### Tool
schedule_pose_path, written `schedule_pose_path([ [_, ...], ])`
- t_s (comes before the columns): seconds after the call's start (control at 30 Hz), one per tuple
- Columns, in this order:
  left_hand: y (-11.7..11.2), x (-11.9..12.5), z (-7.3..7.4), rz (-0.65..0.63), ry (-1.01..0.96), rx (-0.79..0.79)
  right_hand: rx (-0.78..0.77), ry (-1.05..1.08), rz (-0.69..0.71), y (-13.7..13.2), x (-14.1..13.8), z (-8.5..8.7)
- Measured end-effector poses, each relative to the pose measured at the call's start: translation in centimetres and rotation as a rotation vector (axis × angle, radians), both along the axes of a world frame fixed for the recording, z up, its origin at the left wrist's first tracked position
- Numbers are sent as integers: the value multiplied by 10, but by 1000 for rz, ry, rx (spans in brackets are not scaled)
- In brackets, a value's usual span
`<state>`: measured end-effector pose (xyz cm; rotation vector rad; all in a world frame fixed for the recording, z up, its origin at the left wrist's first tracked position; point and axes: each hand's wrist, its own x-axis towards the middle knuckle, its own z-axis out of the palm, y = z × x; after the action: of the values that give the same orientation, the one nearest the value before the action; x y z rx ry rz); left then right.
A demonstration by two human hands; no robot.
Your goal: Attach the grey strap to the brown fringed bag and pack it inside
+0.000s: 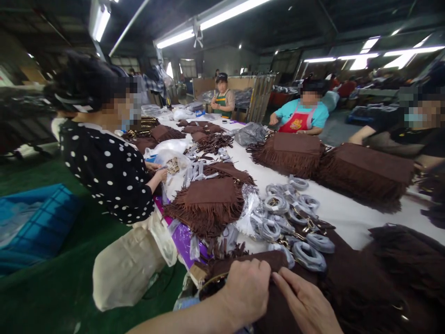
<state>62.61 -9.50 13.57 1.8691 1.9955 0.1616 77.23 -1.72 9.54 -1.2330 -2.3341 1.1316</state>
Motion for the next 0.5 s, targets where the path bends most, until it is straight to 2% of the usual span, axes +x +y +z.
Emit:
schedule_pose_path([
  [0.13,2,-18,23,-96,99,10,-23,-21,51,8,5,16],
  [0.23,5,-44,31,-95,197,-8,-3,-3,9,18,12,28],
  [0.37,6,-98,32,41,347,-102,-30,114,-140,38,36,40],
  [0.43,3,-126,32,132,401,-128,-100,182,-215,44,54,41],
  [0.5,-4,-143,28,154,409,-143,-197,244,-267,44,69,38],
])
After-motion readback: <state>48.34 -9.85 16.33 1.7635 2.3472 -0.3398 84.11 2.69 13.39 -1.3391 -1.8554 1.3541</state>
